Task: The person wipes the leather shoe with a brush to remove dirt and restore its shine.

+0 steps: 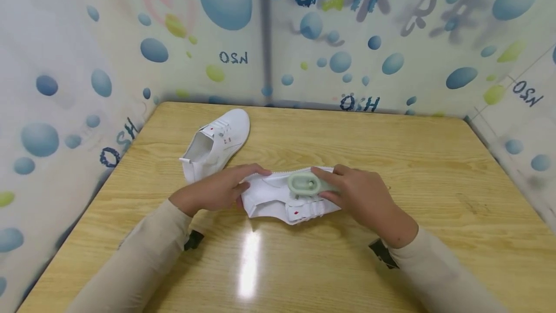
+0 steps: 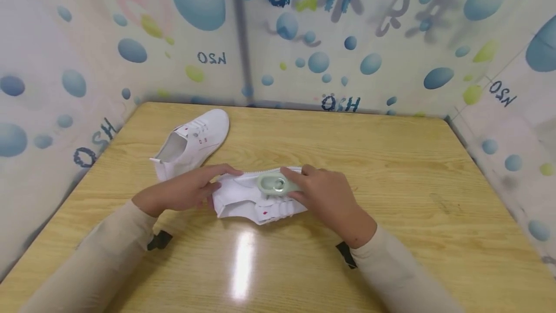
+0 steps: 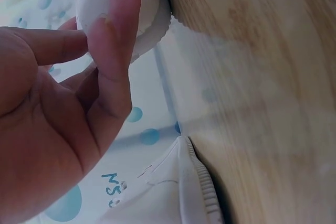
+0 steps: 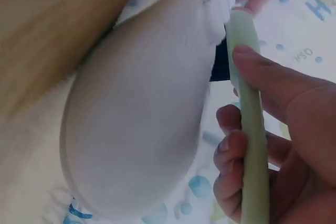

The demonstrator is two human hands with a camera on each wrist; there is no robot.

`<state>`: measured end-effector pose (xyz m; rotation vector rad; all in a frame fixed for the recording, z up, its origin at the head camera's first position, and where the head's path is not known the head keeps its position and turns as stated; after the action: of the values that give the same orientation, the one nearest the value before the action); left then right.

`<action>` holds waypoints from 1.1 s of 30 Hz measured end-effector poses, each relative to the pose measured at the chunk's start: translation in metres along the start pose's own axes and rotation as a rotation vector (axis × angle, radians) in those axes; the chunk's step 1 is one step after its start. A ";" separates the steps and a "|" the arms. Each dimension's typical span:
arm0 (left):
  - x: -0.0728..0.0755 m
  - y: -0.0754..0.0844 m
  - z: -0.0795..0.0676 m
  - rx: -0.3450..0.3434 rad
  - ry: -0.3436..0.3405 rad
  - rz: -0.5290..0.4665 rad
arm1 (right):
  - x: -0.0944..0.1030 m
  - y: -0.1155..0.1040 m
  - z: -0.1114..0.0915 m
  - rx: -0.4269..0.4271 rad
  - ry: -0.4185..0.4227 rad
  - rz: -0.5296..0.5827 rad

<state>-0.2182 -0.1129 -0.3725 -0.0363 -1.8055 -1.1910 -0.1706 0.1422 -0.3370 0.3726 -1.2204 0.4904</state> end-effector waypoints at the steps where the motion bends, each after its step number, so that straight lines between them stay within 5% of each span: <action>1: 0.000 0.000 0.000 0.000 0.000 -0.002 | 0.000 0.000 0.000 0.000 0.001 0.004; 10: -0.001 0.000 0.001 -0.020 -0.003 -0.033 | -0.011 -0.021 0.005 0.073 0.098 -0.028; 20: -0.002 -0.003 0.002 0.035 -0.002 -0.061 | 0.005 -0.001 0.000 -0.100 -0.085 0.014; 29: -0.002 -0.003 0.003 0.018 -0.002 -0.079 | -0.009 -0.017 0.004 0.022 0.043 0.000; 33: -0.002 -0.004 0.003 0.031 -0.005 -0.089 | -0.005 -0.014 0.004 -0.010 0.005 -0.007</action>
<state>-0.2209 -0.1120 -0.3766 0.0590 -1.8458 -1.2261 -0.1671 0.1274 -0.3408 0.3669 -1.2157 0.4794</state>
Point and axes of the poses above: each hand's wrist, its own z-axis towards the middle knuckle, its own x-axis out of the back of the hand, y = z × x, the point moved 5 cm from there along z, towards the middle knuckle, and after that the axes turned 1 degree about -x, right-handed, at the moved point
